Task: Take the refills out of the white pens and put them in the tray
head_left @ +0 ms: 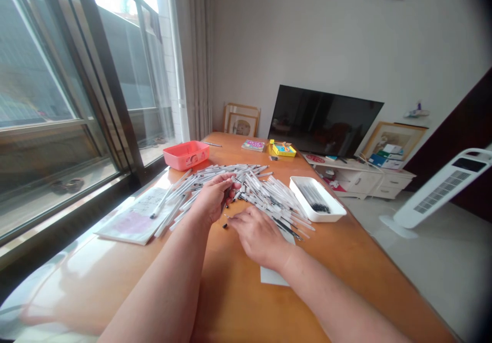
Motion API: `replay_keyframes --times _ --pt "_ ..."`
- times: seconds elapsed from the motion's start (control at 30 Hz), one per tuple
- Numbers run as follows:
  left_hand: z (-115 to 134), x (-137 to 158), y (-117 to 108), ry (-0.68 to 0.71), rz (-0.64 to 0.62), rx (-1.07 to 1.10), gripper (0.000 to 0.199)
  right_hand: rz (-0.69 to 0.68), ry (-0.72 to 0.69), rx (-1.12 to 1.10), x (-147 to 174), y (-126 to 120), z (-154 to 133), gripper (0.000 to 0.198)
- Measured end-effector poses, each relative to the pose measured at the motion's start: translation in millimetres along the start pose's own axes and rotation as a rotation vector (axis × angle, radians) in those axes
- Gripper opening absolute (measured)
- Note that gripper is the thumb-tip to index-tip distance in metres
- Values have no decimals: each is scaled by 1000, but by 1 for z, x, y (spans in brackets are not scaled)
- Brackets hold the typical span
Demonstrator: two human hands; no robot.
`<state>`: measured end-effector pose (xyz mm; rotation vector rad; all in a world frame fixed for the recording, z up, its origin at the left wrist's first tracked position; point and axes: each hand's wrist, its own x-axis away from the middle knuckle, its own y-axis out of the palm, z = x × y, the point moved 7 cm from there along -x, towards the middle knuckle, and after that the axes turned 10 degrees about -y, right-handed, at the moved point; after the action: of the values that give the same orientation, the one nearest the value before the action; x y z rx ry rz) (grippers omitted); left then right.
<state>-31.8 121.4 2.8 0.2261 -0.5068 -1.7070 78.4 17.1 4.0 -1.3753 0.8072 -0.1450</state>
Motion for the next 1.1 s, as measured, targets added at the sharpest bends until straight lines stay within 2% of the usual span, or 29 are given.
replay_keyframes --times 0.13,0.27,0.4,0.47,0.57,0.7,0.83,0.93,1.1 --pt "-1 -1 -2 -12 -16 22 32 -107 -67 32 -11 18 -15 50" --pt "0 0 -1 -7 -14 37 34 -129 -37 34 -12 24 -12 30" --pt "0 2 3 -8 -17 17 32 -95 13 33 -8 20 -8 21" --pt "0 3 5 -8 -26 0 32 -52 48 36 -4 14 -3 24" --pt "-3 5 9 -16 -46 -29 35 88 135 -12 6 0 16 33" --pt "-13 6 20 -38 -95 -54 31 350 294 -251 25 -24 55 26" --pt "-26 11 37 -69 -184 -121 26 522 565 -658 46 -29 93 21" --pt "-34 16 50 -101 -242 -190 27 617 675 -919 54 -27 105 28" --pt "-41 21 59 -152 -277 -269 28 667 729 -1111 58 -28 109 36"
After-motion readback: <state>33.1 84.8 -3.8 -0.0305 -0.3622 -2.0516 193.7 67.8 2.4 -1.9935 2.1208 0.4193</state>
